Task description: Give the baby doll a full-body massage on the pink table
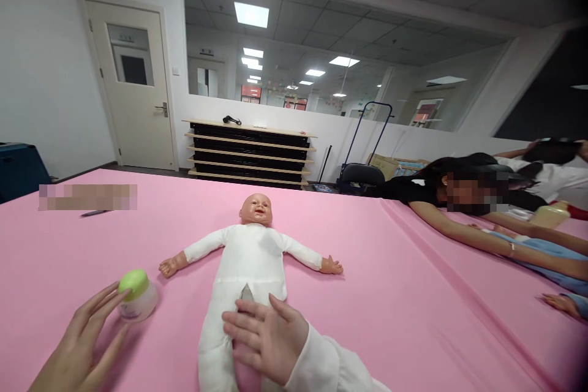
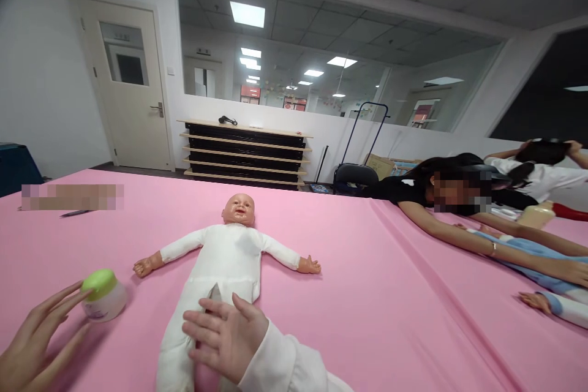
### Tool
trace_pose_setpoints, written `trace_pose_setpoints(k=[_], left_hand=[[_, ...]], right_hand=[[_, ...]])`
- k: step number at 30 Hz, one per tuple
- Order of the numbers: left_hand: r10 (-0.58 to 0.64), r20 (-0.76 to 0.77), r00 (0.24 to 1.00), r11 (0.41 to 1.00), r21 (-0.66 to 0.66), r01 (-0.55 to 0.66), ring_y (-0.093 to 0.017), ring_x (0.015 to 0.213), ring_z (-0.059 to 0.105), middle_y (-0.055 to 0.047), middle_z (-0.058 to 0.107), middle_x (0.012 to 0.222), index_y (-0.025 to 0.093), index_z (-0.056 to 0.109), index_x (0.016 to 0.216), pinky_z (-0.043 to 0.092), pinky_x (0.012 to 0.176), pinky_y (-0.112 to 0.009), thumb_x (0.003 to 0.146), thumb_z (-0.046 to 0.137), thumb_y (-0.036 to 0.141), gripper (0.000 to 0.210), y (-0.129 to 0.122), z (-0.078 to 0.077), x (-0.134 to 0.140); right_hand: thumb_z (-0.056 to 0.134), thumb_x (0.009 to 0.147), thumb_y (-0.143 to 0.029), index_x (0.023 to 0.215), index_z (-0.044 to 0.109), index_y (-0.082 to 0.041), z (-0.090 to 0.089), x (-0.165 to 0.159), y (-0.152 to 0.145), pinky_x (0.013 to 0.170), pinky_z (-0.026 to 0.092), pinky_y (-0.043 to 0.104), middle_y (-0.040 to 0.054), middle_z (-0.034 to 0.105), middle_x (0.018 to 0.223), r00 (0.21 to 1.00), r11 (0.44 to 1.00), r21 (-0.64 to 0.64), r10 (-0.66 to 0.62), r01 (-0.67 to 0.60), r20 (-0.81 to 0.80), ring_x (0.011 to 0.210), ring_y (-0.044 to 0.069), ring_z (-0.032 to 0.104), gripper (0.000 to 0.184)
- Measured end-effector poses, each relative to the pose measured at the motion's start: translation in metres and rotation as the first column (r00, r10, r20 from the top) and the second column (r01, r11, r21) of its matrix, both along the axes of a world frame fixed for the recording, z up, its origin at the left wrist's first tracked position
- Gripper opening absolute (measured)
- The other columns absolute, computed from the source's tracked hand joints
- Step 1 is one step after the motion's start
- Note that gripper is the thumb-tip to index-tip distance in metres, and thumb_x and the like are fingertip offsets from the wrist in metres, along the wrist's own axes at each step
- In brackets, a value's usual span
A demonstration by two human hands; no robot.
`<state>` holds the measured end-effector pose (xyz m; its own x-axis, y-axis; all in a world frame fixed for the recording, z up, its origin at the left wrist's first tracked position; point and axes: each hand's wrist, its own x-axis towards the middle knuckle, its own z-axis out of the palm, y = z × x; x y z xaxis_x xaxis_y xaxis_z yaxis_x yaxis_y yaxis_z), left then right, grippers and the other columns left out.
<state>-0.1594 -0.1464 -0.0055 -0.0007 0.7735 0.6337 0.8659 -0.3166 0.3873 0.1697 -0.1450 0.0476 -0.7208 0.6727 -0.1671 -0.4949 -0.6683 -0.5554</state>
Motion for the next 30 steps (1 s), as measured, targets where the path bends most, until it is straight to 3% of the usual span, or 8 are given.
trace_pose_setpoints(k=[4, 7, 11, 13, 17, 20, 24, 30], left_hand=[[0.071, 0.026, 0.997, 0.997, -0.005, -0.071, -0.032, 0.125, 0.034, -0.008, 0.032, 0.136, 0.027, 0.025, 0.133, 0.031, 0.104, -0.054, 0.084, 0.038, 0.042, 0.053, 0.009, -0.002, 0.004], [0.060, 0.116, 0.991, 0.990, -0.135, -0.045, -0.031, 0.124, 0.036, -0.010, 0.031, 0.137, 0.024, 0.022, 0.134, 0.040, 0.098, -0.048, 0.083, 0.038, 0.047, 0.058, 0.021, -0.002, 0.004], [0.052, 0.222, 0.974, 0.951, -0.308, 0.019, -0.024, 0.097, 0.059, -0.013, 0.042, 0.130, 0.021, 0.020, 0.136, 0.053, 0.078, -0.036, 0.085, 0.035, 0.049, 0.061, 0.034, 0.003, 0.013], [0.040, 0.194, 0.980, 0.957, -0.289, 0.018, -0.020, 0.084, 0.062, -0.013, 0.049, 0.124, 0.021, 0.023, 0.135, 0.053, 0.071, -0.034, 0.086, 0.035, 0.049, 0.059, 0.034, 0.011, 0.023], [-0.100, -0.065, 0.993, 0.992, 0.068, 0.104, -0.022, 0.082, 0.060, -0.010, 0.062, 0.106, 0.021, 0.047, 0.118, 0.050, 0.069, -0.035, 0.083, 0.045, 0.045, 0.043, 0.022, 0.037, 0.054], [-0.196, -0.344, 0.918, 0.907, 0.292, 0.303, -0.021, 0.098, 0.057, -0.002, 0.063, 0.112, 0.030, 0.058, 0.099, 0.044, 0.079, -0.034, 0.084, 0.047, 0.028, 0.019, 0.004, 0.054, 0.077], [-0.269, -0.608, 0.747, 0.825, 0.255, 0.504, -0.016, 0.099, 0.058, 0.010, 0.056, 0.121, 0.051, 0.051, 0.108, 0.041, 0.072, -0.026, 0.083, 0.050, 0.029, 0.033, -0.022, 0.069, 0.102], [-0.235, -0.716, 0.658, 0.763, 0.284, 0.581, -0.017, 0.089, 0.061, 0.005, 0.061, 0.116, 0.049, 0.048, 0.116, 0.040, 0.066, -0.026, 0.085, 0.048, 0.038, 0.033, -0.036, 0.083, 0.123]], right_hand=[[0.057, 0.068, -0.058, 0.117, 0.049, -0.010, -0.010, -0.001, 0.001, 0.091, 0.039, 0.037, 0.0157, 0.038, 0.137, 0.999, 0.999, -0.005, 0.042, -0.042, -0.001, 0.126, 0.024, 0.038, 0.069], [0.057, 0.066, -0.062, 0.119, 0.048, -0.010, -0.015, 0.000, 0.004, 0.092, 0.039, 0.039, 0.0154, 0.035, 0.139, 0.999, 0.999, -0.001, 0.041, -0.041, 0.004, 0.128, 0.024, 0.034, 0.074], [0.060, 0.063, -0.063, 0.119, 0.047, -0.009, -0.012, 0.000, 0.005, 0.093, 0.038, 0.040, 0.0157, 0.034, 0.139, 0.999, 0.999, -0.004, 0.031, -0.031, 0.008, 0.128, 0.023, 0.034, 0.079], [0.059, 0.064, -0.063, 0.116, 0.049, -0.009, -0.007, -0.002, 0.004, 0.092, 0.039, 0.039, 0.0167, 0.034, 0.139, 0.999, 1.000, -0.018, 0.017, -0.016, 0.043, 0.127, 0.024, 0.035, 0.077], [0.054, 0.068, -0.063, 0.112, 0.050, -0.008, 0.001, -0.014, 0.002, 0.090, 0.039, 0.035, 0.0170, 0.036, 0.137, 0.996, 0.997, -0.067, -0.022, 0.028, 0.081, 0.125, 0.022, 0.037, 0.071], [0.046, 0.073, -0.063, 0.107, 0.051, -0.011, 0.002, -0.029, 0.000, 0.088, 0.039, 0.035, 0.0145, 0.047, 0.127, 0.995, 0.993, -0.099, -0.059, 0.067, 0.076, 0.113, 0.020, 0.049, 0.063], [0.023, 0.080, -0.067, 0.112, 0.049, -0.010, 0.006, -0.048, -0.005, 0.086, 0.038, 0.035, 0.0140, 0.060, 0.103, 0.997, 0.995, -0.062, -0.074, 0.076, 0.038, 0.090, 0.021, 0.060, 0.070], [-0.008, 0.083, -0.060, 0.132, 0.022, -0.008, 0.022, -0.053, -0.011, 0.086, 0.038, 0.040, 0.0146, 0.062, 0.093, 0.980, 0.970, -0.194, -0.113, 0.144, 0.164, 0.078, 0.023, 0.065, 0.078]])
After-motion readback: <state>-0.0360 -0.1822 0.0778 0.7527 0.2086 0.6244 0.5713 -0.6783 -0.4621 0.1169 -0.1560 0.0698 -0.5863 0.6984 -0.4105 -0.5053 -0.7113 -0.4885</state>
